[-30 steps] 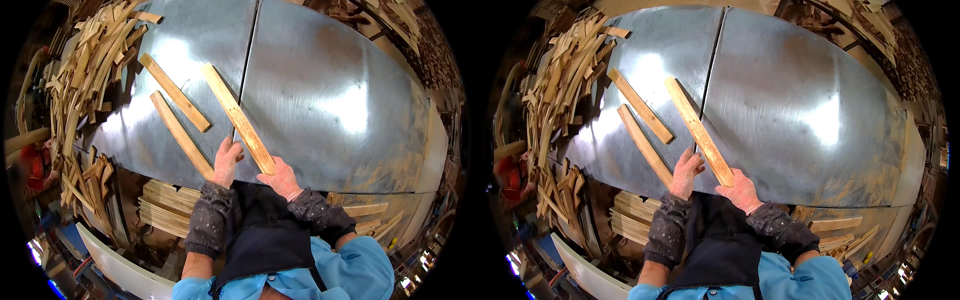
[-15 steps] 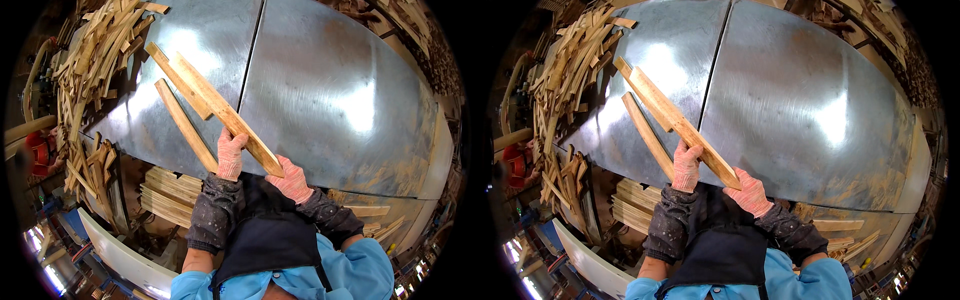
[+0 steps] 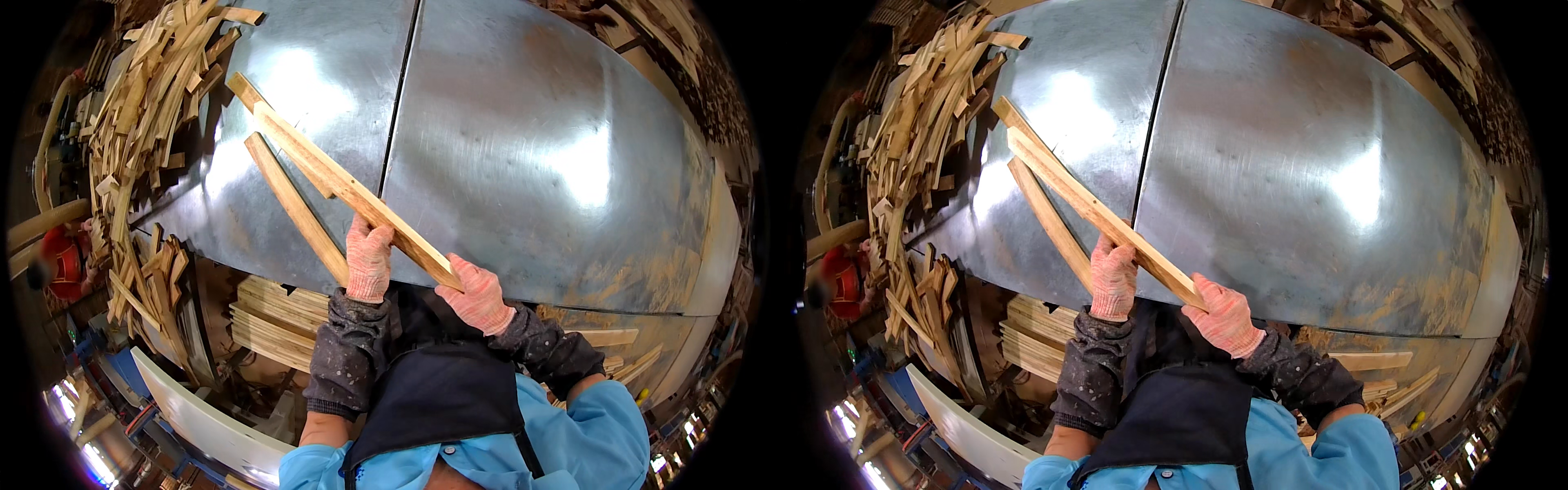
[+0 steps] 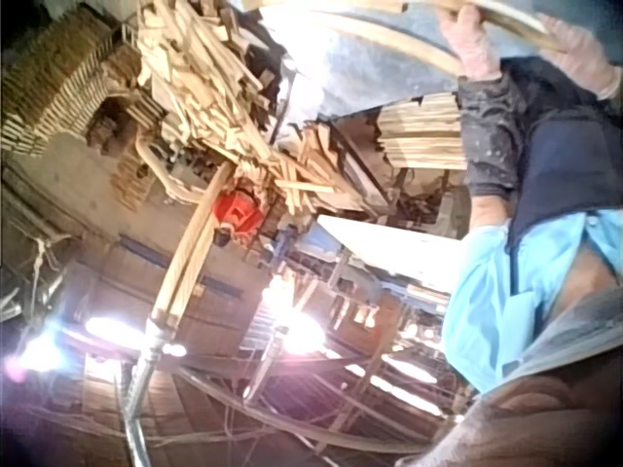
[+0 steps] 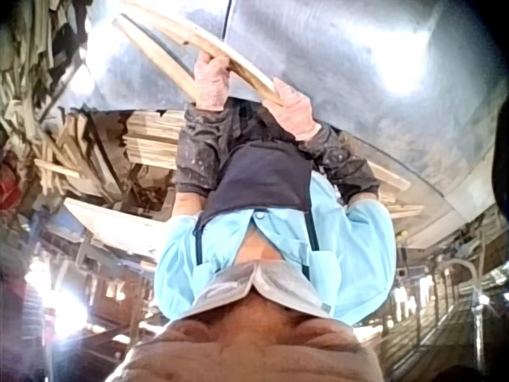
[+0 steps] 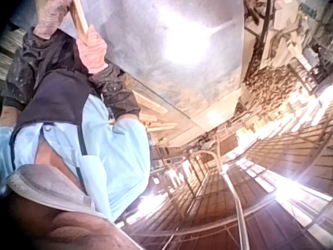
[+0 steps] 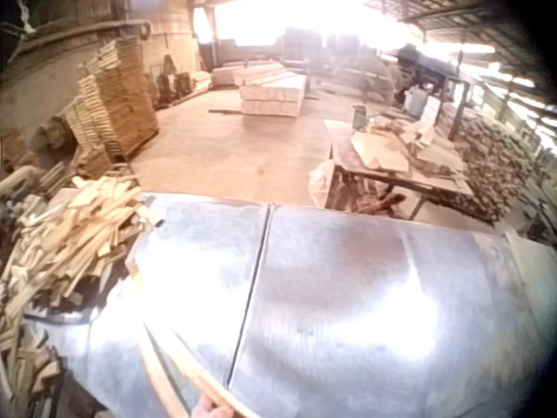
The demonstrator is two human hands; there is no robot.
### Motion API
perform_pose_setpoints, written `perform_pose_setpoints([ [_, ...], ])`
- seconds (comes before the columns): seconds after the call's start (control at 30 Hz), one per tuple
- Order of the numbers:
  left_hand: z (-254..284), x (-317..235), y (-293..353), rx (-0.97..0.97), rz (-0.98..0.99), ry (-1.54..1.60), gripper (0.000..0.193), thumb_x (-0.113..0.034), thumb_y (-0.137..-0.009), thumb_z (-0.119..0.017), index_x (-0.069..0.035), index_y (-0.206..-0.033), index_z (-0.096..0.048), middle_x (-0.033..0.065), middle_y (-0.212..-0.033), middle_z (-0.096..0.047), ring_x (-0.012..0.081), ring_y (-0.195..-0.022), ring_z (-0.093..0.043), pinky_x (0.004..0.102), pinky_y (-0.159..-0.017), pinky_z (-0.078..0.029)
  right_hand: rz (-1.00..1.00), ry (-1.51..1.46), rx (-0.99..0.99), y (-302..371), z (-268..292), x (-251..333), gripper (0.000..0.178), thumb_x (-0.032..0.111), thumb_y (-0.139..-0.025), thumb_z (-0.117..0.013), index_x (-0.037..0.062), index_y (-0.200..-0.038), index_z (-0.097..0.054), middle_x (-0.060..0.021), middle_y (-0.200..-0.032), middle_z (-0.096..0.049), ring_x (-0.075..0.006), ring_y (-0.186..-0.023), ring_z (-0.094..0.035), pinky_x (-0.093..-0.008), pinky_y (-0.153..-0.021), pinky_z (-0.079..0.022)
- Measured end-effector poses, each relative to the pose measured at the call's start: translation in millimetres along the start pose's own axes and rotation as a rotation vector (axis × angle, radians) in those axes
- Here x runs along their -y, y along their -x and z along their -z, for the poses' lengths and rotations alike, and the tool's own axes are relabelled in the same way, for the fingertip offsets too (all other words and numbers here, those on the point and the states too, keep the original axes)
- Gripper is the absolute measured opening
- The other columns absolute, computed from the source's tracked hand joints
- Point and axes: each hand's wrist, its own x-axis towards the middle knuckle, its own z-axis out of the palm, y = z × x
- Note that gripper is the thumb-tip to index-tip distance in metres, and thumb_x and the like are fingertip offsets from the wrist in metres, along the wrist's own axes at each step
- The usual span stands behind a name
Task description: The person sorts wooden slats from a large pile on a metal table, picking them up by hand and arranging them into neat stacks. The person repeatedly gathers small bundles of slats, aligns them, and places them onto a designated area on the table.
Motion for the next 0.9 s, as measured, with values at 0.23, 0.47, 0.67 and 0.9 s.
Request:
perform_pose_setpoints([
  [0.23,-8.9,-9.0,-1.9,-0.056,0.075,-0.142,0.03,-0.008,-0.099,-0.068,-0.002,-0.128,-0.065,0.0022,-0.108,-0.068,0.0141,-0.095,-0.063,0.033,-0.088,-0.051,-0.297,-0.389,0.163,-10.3,13.8,16.7,0.07,0.02,-0.085,-0.092,-0.0012,-0.145,-0.063,-0.0211,-0.121,-0.078,-0.0309,-0.111,-0.077,-0.0387,-0.1,-0.058],
  [0.47,-6.2,4.7,-7.2,-0.139,0.028,-0.278,0.028,-0.008,-0.098,-0.074,0.002,-0.123,-0.067,0.0039,-0.103,-0.072,0.0137,-0.09,-0.069,0.0332,-0.08,-0.058,-0.344,-0.411,0.224,-12.1,14.0,14.6,0.067,0.019,-0.088,-0.091,-0.0034,-0.143,-0.062,-0.0155,-0.117,-0.078,-0.0222,-0.104,-0.075,-0.0365,-0.095,-0.059],
  [0.67,-23.3,-18.5,-6.4,0.072,0.175,-0.233,0.045,-0.014,-0.106,-0.067,0.001,-0.148,-0.059,0.0057,-0.123,-0.073,0.0159,-0.107,-0.072,0.0367,-0.095,-0.06,-0.664,-1.041,0.386,-17.1,27.1,0.8,0.054,0.011,-0.089,-0.085,0.0009,-0.137,-0.061,-0.01,-0.102,-0.073,-0.0164,-0.079,-0.069,-0.0335,-0.07,-0.055],
  [0.9,-25.1,-5.2,-6.2,0.202,0.165,0.0,0.061,-0.025,-0.113,-0.062,-0.004,-0.166,-0.042,0.0048,-0.138,-0.069,0.0192,-0.119,-0.07,0.0406,-0.103,-0.058,-0.672,-1.436,0.491,-14.5,25.5,-26.5,0.046,0.019,-0.094,-0.084,0.0034,-0.13,-0.06,-0.0081,-0.096,-0.07,-0.018,-0.074,-0.067,-0.0335,-0.064,-0.053],
])
